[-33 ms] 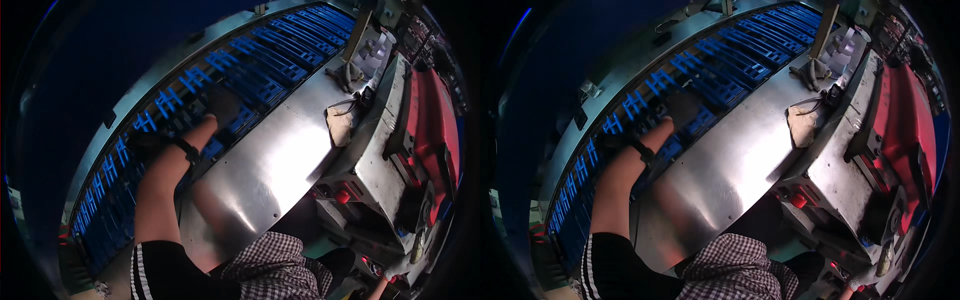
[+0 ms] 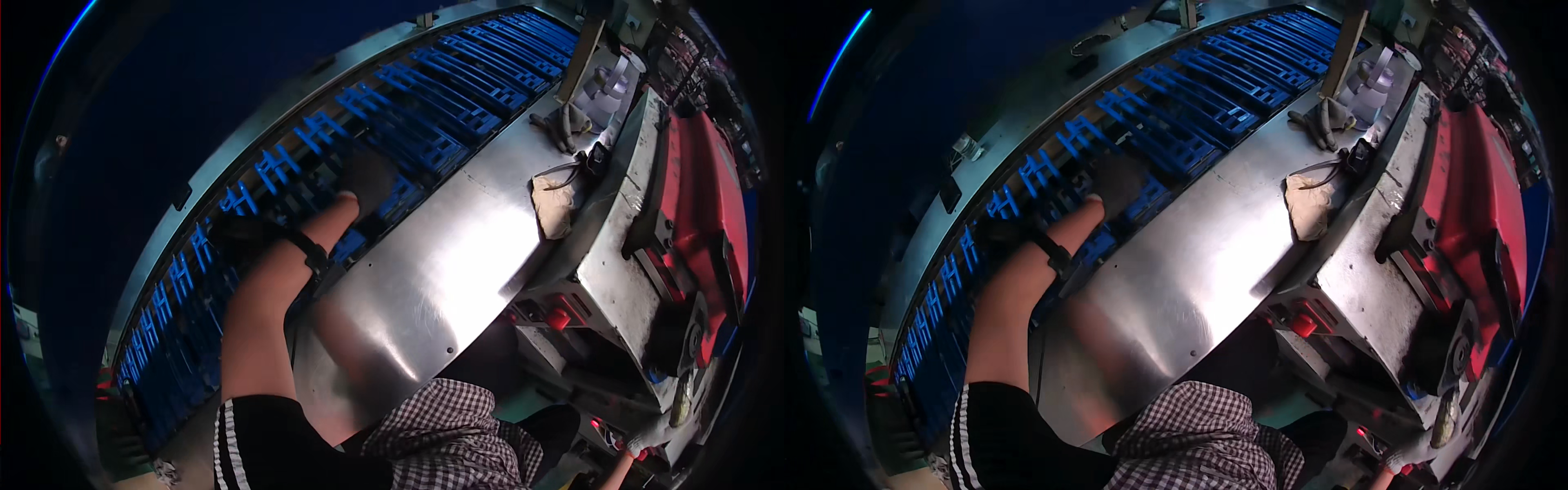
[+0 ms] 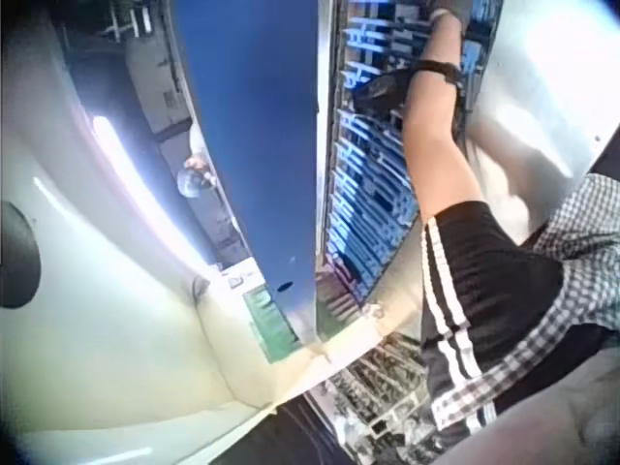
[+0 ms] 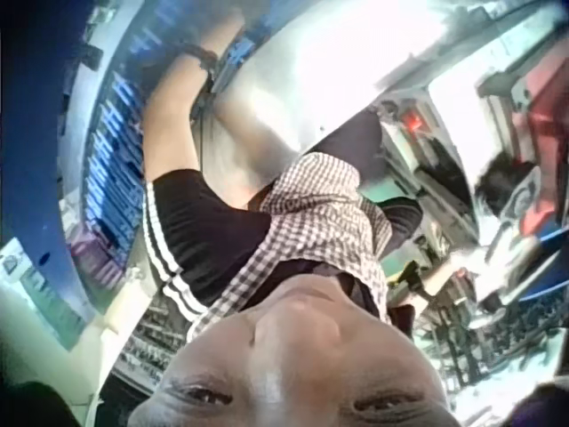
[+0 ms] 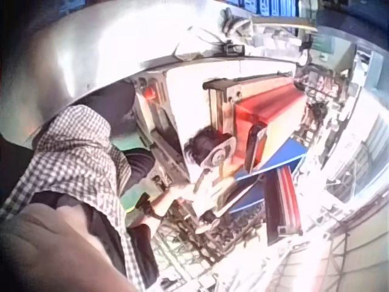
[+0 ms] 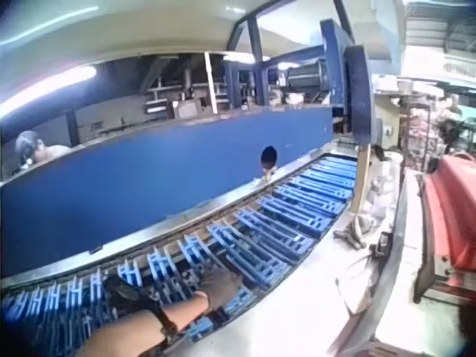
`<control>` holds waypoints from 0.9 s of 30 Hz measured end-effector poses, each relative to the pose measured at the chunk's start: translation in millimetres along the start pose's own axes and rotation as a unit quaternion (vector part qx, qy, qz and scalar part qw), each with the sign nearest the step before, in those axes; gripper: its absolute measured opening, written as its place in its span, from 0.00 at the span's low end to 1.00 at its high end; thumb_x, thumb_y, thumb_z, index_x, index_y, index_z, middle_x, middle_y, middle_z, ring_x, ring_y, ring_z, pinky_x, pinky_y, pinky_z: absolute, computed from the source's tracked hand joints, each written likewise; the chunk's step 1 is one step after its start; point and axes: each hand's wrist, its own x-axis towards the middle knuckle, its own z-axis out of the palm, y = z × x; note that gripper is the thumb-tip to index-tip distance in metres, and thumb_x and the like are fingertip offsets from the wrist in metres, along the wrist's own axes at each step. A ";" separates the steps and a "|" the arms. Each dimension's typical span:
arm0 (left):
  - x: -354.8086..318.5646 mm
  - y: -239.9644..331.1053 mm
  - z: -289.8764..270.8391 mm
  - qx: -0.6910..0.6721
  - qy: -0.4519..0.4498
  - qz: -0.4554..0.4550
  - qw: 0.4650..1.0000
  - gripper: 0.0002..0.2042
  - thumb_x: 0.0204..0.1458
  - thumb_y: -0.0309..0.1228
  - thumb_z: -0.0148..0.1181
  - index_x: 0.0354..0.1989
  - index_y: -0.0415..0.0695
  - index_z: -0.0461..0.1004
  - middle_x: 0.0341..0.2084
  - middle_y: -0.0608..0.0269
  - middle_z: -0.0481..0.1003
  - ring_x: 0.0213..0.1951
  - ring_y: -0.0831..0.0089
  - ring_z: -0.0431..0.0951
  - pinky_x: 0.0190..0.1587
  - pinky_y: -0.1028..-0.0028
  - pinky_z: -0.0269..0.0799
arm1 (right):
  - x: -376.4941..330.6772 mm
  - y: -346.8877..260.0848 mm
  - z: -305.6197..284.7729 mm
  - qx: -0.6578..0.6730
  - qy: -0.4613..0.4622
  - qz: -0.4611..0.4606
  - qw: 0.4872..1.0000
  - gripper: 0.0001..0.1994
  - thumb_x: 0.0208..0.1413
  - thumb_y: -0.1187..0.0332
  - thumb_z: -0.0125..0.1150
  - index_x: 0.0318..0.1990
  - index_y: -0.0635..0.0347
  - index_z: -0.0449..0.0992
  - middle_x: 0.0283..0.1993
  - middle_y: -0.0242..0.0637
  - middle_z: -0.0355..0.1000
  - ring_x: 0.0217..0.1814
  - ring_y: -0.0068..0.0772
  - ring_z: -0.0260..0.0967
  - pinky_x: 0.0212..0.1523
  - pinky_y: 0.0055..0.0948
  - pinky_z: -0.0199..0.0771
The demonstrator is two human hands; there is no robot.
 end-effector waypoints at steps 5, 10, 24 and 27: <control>-2.6 29.3 -14.3 -0.142 0.148 -0.096 0.974 0.15 0.63 0.38 0.49 0.39 0.47 0.84 0.45 0.51 0.82 0.52 0.52 0.79 0.58 0.53 0.71 | 5.7 -9.4 -11.8 0.006 0.021 -0.002 1.000 0.15 0.70 0.75 0.51 0.58 0.72 0.74 0.58 0.48 0.77 0.57 0.41 0.75 0.63 0.38 0.74; 61.9 -4.4 36.6 -0.111 0.188 0.016 0.976 0.14 0.61 0.34 0.53 0.51 0.46 0.80 0.57 0.57 0.77 0.58 0.52 0.76 0.59 0.50 0.70 | 3.9 -5.6 4.4 0.063 -0.026 0.009 0.998 0.17 0.66 0.74 0.54 0.59 0.75 0.73 0.59 0.51 0.75 0.59 0.44 0.74 0.65 0.41 0.73; 137.7 17.6 32.3 -0.181 0.028 -0.037 0.982 0.16 0.60 0.44 0.53 0.43 0.46 0.82 0.45 0.44 0.80 0.49 0.46 0.80 0.53 0.50 0.74 | -28.5 29.8 12.7 0.002 -0.041 0.009 0.999 0.19 0.66 0.71 0.56 0.60 0.74 0.72 0.60 0.51 0.74 0.61 0.45 0.73 0.65 0.42 0.73; 147.0 -6.3 39.0 -0.093 0.041 0.048 0.994 0.16 0.59 0.43 0.56 0.43 0.44 0.81 0.46 0.44 0.80 0.49 0.46 0.80 0.54 0.50 0.74 | -33.5 31.6 23.0 0.017 -0.050 0.005 0.999 0.20 0.66 0.70 0.57 0.60 0.74 0.72 0.60 0.51 0.74 0.61 0.46 0.73 0.65 0.42 0.73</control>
